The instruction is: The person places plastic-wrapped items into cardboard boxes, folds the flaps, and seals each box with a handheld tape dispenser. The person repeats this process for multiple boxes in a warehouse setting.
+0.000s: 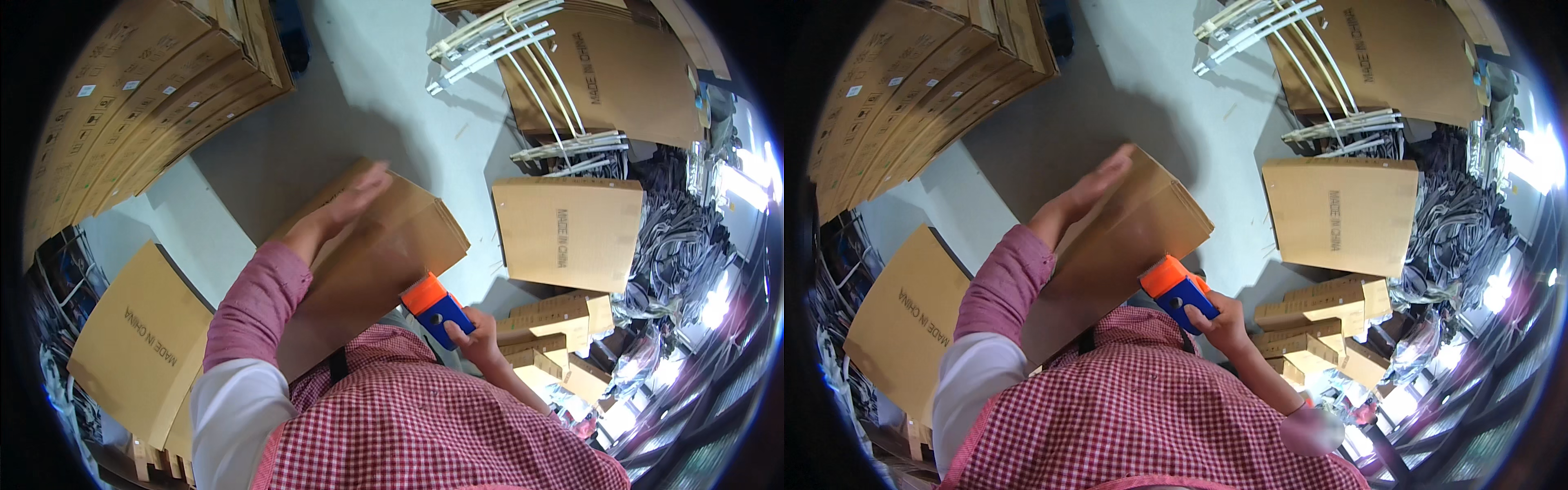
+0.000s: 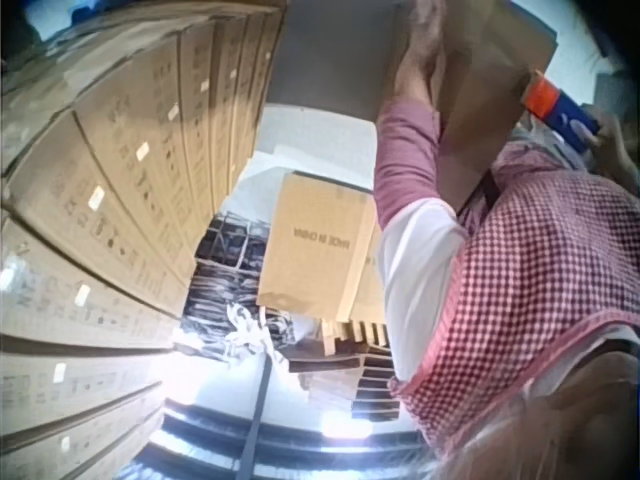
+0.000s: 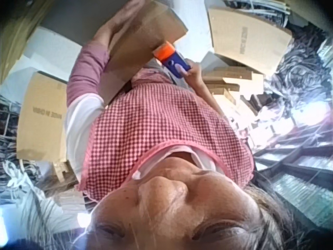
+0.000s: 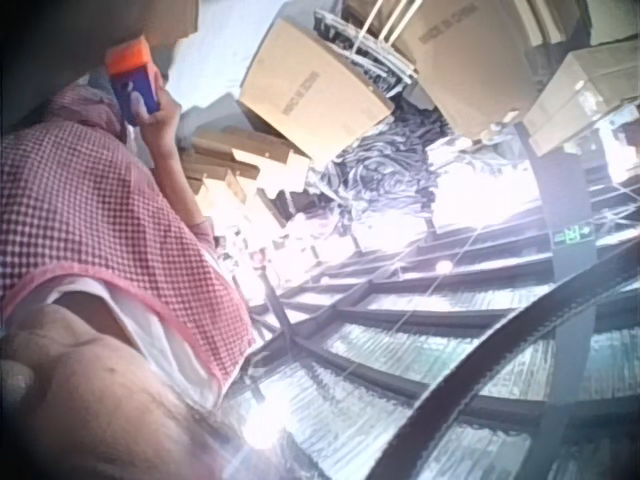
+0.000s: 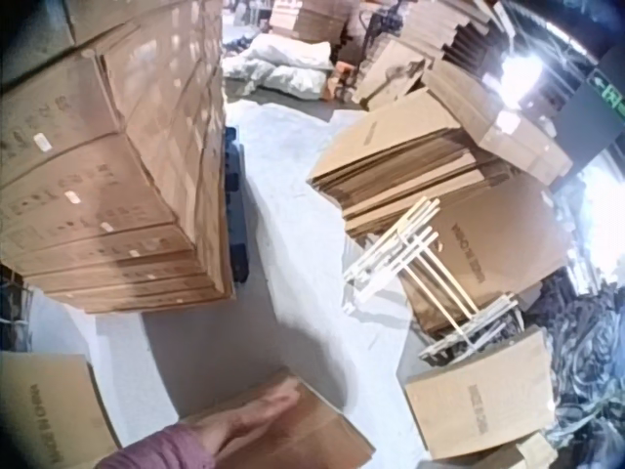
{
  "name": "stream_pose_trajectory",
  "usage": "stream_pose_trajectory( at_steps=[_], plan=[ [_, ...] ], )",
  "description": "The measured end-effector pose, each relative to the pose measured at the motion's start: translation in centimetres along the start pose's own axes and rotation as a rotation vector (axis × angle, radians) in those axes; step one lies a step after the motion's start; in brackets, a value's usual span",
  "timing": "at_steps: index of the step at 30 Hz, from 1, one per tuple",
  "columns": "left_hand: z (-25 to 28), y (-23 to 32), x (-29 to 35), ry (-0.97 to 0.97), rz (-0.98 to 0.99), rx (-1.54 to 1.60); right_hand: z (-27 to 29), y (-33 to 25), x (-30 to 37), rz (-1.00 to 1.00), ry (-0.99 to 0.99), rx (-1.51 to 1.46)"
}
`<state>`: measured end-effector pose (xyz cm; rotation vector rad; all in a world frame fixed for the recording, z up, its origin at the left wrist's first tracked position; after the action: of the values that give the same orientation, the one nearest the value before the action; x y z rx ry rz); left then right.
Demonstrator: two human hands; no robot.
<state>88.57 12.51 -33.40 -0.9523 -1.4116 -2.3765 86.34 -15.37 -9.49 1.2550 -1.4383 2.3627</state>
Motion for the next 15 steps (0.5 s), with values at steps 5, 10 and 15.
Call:
stream_pose_trajectory(
  at_steps=[5, 10, 15],
  plan=[
    [2.8, -0.4, 0.3, 0.021, 0.4, -0.725, -0.2, -1.2, -0.1, -0.075, 0.03, 0.036],
    [8.5, 6.5, 10.9, 0.205, 0.105, 0.107, -1.0, -2.8, -0.7, -0.036, 0.022, 0.008],
    [2.2, 13.4, 21.2, 0.351, 0.358, -0.838, -1.3, -4.2, -1.8, 0.053, 0.007, 0.077]
  ],
)
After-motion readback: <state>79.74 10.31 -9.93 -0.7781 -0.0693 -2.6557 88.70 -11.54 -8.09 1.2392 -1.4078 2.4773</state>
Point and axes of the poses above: each hand's wrist, its own x-axis away from the middle knuckle, its own z-axis out of the back of the hand, y = z × x, the point moved 6 cm from there along -x, towards the middle knuckle, and after that the axes turned 15 degrees about -x, right-handed, at the moved point
